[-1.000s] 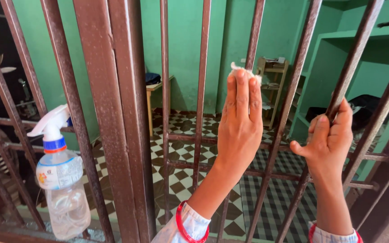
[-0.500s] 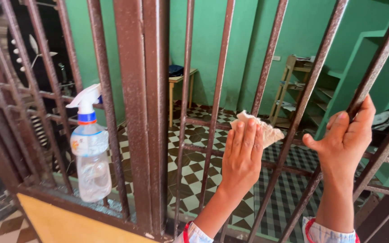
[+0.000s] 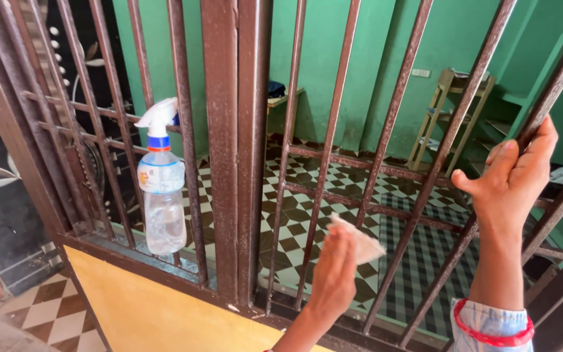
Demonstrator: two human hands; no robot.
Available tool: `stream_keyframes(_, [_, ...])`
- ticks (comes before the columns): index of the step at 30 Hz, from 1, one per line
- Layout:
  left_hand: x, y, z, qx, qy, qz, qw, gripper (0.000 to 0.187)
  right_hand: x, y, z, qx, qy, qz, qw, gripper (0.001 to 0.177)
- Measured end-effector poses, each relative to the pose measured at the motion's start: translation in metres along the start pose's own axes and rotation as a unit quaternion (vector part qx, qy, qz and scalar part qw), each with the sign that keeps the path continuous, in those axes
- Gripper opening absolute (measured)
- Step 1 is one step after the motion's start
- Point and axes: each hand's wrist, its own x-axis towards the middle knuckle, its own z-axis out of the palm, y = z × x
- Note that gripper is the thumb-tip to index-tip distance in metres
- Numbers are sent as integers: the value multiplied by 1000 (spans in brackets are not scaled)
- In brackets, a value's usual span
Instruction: The person wipes the vertical and horizontal bars of a metal security grille with a cloth. A spray bottle is visible on the sill, but the person does not use it during the clip. The person systematically cleans multiple bars from top to bottom.
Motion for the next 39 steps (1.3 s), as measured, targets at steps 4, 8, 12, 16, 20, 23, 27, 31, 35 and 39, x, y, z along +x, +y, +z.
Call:
stream_keyframes(4, [80, -15, -45, 19, 97, -19, 995, 58, 0, 2, 1, -37, 17, -7, 999, 38])
stream_keyframes(8, [194, -19, -82, 57, 150, 29, 987, 57, -1, -2, 3, -76, 23, -27, 997, 37])
stream_keyframes(12, [277, -27, -80, 53, 134, 56, 988, 67, -1, -12, 5, -50, 26, 1, 998, 38])
stream_keyframes(16, [289, -34, -73, 30, 98, 58, 993, 72, 0, -17, 7, -38, 28, 16, 999, 38])
stream_keyframes(20, [264, -38, -68, 46, 99, 68, 992, 69, 2, -25, 12, -62, 34, 8, 997, 36])
stream_keyframes(23, [235, -41, -67, 56, 102, 84, 990, 65, 4, -37, 14, -52, 53, 25, 997, 40])
stream_keyframes(27, [205, -47, -59, 84, 80, 79, 990, 62, 6, -39, 16, -77, 49, 28, 995, 36])
stream_keyframes(31, [183, -50, -51, 102, 69, 79, 989, 57, 5, -30, 13, -80, 45, 16, 996, 33])
stream_keyframes(35, [165, -52, -50, 114, 47, 79, 989, 54, 2, -17, 11, -66, 44, 14, 997, 32])
stream_keyframes(39, [142, -53, -46, 122, 52, 81, 988, 52, 2, -11, 8, -60, 44, 24, 997, 33])
